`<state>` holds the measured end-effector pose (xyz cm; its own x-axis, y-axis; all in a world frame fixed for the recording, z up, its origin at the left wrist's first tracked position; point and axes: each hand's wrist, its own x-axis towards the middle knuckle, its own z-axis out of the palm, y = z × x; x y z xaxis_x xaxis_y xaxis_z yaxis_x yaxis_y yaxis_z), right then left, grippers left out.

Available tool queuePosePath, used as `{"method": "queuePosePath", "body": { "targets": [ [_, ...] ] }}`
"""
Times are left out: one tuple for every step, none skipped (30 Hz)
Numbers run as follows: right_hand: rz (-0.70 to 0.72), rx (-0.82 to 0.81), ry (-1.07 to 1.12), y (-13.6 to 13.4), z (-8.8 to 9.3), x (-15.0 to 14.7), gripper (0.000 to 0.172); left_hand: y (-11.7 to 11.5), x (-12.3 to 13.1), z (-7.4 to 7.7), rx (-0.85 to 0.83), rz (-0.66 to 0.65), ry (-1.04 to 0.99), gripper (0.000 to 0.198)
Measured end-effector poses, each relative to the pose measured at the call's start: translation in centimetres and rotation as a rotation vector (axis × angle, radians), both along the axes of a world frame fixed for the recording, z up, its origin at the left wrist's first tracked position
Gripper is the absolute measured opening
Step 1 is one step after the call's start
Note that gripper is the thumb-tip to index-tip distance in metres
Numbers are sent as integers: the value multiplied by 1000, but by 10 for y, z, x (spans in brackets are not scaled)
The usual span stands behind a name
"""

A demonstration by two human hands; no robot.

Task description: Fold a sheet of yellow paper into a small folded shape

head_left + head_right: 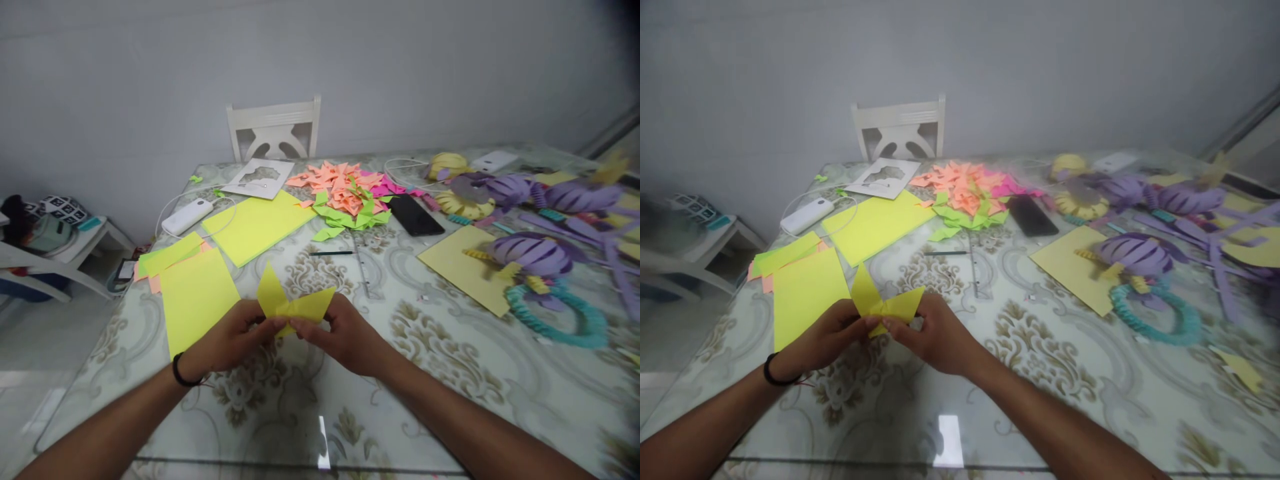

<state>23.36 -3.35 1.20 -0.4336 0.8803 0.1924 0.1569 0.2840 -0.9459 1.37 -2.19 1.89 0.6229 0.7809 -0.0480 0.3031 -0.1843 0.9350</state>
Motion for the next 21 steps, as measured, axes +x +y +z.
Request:
{"method": "queuePosePath", "body": {
  "targets": [
    [-23, 1, -2, 0, 0, 0, 22, 0, 0, 0, -7, 6, -4, 36],
    [-44, -2, -4, 0, 0, 0, 23, 1, 0, 0, -10, 9, -13, 34],
    [-63, -10, -6, 0, 0, -1, 24, 1, 0, 1, -12, 12, -21, 32],
    [-79, -19, -11, 0, -1, -1, 24, 1, 0, 1, -12, 15, -27, 30],
    [-90, -30, -19, 0, -1, -1, 25, 1, 0, 1, -13, 21, -31, 29],
    [-97, -38, -26, 0, -1, -1, 25, 1, 0, 1, -19, 29, -36, 28],
    [-100, -43, -33, 0, -1, -2, 26, 1, -1, 1, -36, 37, -44, 27],
    [-101, -43, -39, 0, -1, -2, 26, 0, -1, 1, -57, 45, -54, 27],
    [-103, -36, -46, 0, -1, -2, 27, 0, -2, 1, -80, 49, -65, 26],
    [-101, -28, -52, 0, -1, -2, 27, -1, -2, 0, -103, 51, -78, 26],
    [-96, -22, -57, 1, -1, -2, 27, -1, -3, 0, -125, 48, -89, 25],
    [-91, -19, -58, 1, -1, -1, 27, -1, -3, -1, -143, 41, -98, 25],
    [-87, -21, -55, 1, -1, -1, 25, -1, -3, -1, -155, 35, -102, 25],
    [-86, -26, -48, 1, -1, -1, 24, -1, -2, -1, -163, 32, -101, 26],
    [-92, -33, -38, 2, -1, 0, 23, -1, -1, -2, -165, 37, -95, 28],
    [-101, -39, -26, 2, -1, 0, 23, -1, 0, -2, -156, 50, -85, 29],
    [-116, -43, -12, 2, -1, 1, 22, 0, 1, -2, -141, 65, -75, 30],
    [-130, -45, 0, 2, -1, 1, 22, 0, 1, -2, -128, 80, -71, 30],
    [-137, -49, 6, 2, -1, 1, 23, 1, 2, -2, -120, 89, -74, 30],
    [-150, -50, 13, 3, -1, 1, 24, 1, 2, -1, -121, 90, -85, 30],
    [-159, -50, 9, 3, -1, 1, 25, 1, 2, -1, -129, 85, -102, 29]
  ]
}}
